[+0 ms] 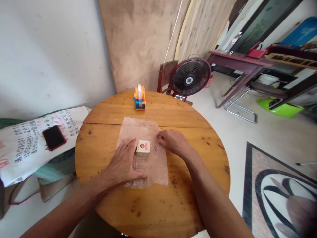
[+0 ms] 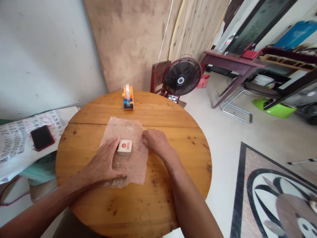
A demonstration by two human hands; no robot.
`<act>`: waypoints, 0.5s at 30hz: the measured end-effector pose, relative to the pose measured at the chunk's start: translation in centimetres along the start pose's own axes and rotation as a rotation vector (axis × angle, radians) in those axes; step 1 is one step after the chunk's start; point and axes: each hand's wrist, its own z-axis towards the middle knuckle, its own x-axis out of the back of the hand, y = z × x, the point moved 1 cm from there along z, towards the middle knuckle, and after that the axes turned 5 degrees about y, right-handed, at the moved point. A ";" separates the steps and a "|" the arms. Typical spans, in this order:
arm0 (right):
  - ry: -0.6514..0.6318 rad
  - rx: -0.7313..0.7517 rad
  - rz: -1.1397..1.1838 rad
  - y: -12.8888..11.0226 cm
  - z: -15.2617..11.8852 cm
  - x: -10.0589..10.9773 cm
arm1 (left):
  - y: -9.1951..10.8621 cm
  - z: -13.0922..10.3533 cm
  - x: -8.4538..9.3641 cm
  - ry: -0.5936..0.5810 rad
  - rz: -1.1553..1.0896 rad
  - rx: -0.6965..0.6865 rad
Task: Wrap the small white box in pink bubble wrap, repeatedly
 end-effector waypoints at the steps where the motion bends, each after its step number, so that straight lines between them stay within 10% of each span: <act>1: 0.000 0.013 -0.004 -0.1 -0.1 0.0 | -0.1 0.0 0.0 0.000 0.002 0.003; 15: 0.073 0.375 0.263 -3.0 -2.5 0.5 | -0.6 0.3 0.5 -0.027 -0.010 -0.020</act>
